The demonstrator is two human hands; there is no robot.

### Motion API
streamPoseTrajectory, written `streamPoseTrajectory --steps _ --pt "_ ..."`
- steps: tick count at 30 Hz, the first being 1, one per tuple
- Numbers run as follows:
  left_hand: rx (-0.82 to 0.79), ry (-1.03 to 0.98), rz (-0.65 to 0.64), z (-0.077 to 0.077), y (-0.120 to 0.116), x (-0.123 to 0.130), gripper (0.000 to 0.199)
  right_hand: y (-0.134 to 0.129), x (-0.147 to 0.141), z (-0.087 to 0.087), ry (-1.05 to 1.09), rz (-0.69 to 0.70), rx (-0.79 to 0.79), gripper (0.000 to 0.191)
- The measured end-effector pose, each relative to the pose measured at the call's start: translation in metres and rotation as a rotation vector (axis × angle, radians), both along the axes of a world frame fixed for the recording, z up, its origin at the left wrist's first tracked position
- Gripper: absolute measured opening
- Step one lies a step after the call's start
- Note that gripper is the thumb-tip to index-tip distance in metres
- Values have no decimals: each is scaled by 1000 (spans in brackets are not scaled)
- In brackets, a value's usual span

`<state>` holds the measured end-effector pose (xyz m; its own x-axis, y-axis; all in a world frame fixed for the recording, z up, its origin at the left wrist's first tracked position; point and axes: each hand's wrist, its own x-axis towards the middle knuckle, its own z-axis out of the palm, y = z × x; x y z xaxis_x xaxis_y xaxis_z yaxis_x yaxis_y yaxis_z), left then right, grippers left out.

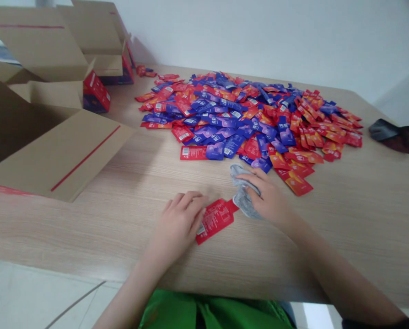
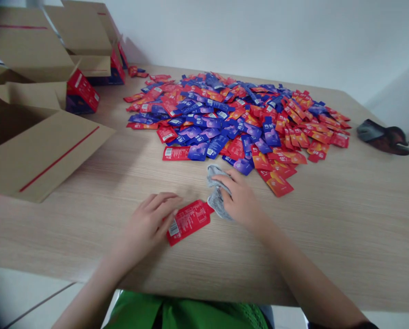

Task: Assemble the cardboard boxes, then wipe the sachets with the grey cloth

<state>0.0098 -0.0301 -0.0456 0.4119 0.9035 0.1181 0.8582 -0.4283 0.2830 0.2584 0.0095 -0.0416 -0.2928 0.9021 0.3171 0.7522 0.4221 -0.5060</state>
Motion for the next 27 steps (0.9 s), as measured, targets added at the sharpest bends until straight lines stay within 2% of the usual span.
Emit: streamPoseTrajectory --steps 2,5,8,11,13,15,17,18,20,21,22,23,24,25,27 --pt "-22 25 -94 -9 -12 2 38 -13 -11 -5 -56 102 -4 39" --pt "-25 144 -51 -18 -22 7 40 -28 -19 -18 -235 173 -43 41" --pt "-34 254 25 -21 -25 21 41 -30 -9 -26 -266 35 -85 41" --pt "-68 319 152 -16 -27 40 39 -26 7 -20 -120 -112 -54 37" --pt "-180 305 251 -7 -28 49 39 -27 13 -13 -34 -154 -9 35" --pt "-357 203 259 6 -28 50 39 -31 15 -7 6 -145 3 34" --pt "-462 41 200 19 -23 44 39 -35 17 -3 21 -136 -2 33" --pt "-441 -44 170 24 -19 40 39 -36 19 -2 32 -146 2 32" --pt "-289 -168 50 25 -7 32 35 -35 24 -1 56 -192 19 31" --pt "-195 -200 -52 22 0 30 38 -35 27 -1 64 -214 27 30" --pt "-127 -203 -213 15 7 30 44 -34 30 -1 71 -226 32 30" --pt "-99 -176 -382 7 13 32 47 -34 33 -1 77 -231 32 29" --pt "-94 -145 -491 -3 17 35 48 -35 36 -1 83 -229 30 29" --pt "-103 -87 -529 -13 19 39 49 -35 37 -2 92 -224 27 29" --pt "-91 15 -493 -29 16 48 48 -37 41 -2 118 -232 21 28"
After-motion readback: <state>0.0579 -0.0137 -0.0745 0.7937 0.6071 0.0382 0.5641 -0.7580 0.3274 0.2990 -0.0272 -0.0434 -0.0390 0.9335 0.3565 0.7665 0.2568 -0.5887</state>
